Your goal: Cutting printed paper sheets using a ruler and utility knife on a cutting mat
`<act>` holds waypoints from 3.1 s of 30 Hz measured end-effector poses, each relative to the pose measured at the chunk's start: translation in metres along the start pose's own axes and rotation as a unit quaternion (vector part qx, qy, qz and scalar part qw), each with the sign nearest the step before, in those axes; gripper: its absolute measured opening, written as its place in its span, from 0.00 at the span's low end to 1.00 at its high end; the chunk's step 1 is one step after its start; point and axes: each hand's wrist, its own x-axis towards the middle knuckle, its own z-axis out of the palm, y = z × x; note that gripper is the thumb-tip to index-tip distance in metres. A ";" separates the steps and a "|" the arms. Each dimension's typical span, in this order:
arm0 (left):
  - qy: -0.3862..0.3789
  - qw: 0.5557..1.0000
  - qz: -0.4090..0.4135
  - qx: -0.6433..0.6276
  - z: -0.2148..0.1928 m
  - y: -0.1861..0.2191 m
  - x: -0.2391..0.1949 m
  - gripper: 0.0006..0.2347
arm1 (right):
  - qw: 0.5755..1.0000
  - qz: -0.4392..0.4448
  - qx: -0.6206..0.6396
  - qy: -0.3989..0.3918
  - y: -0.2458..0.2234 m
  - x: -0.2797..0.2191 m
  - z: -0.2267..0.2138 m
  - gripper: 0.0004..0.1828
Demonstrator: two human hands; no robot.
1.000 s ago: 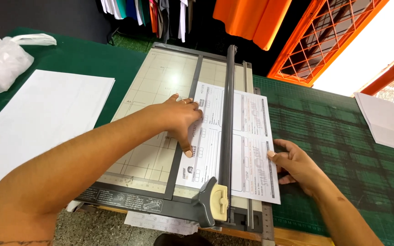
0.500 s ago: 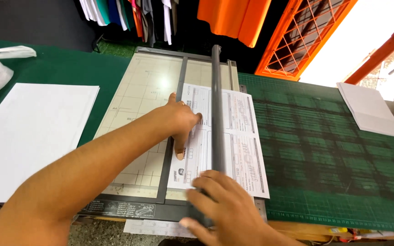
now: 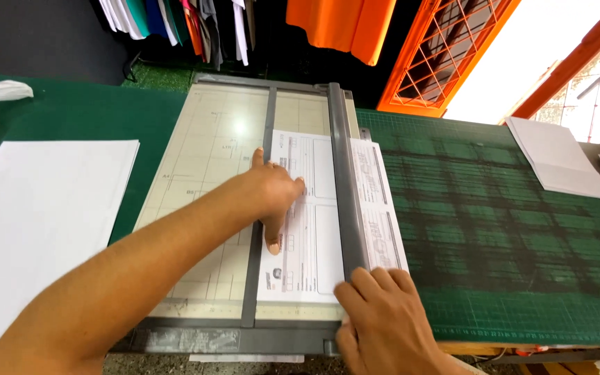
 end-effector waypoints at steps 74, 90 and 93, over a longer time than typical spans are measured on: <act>0.379 0.667 0.624 0.148 0.032 0.041 -0.016 0.13 | 0.609 0.487 0.619 0.089 0.182 0.062 0.053 0.11; 0.380 0.886 0.257 0.059 0.035 0.109 -0.034 0.11 | 0.674 0.422 0.606 0.013 0.201 0.081 0.075 0.30; 0.375 0.899 0.222 0.038 0.041 0.120 -0.041 0.12 | 0.622 0.434 0.650 0.055 0.219 0.082 0.097 0.39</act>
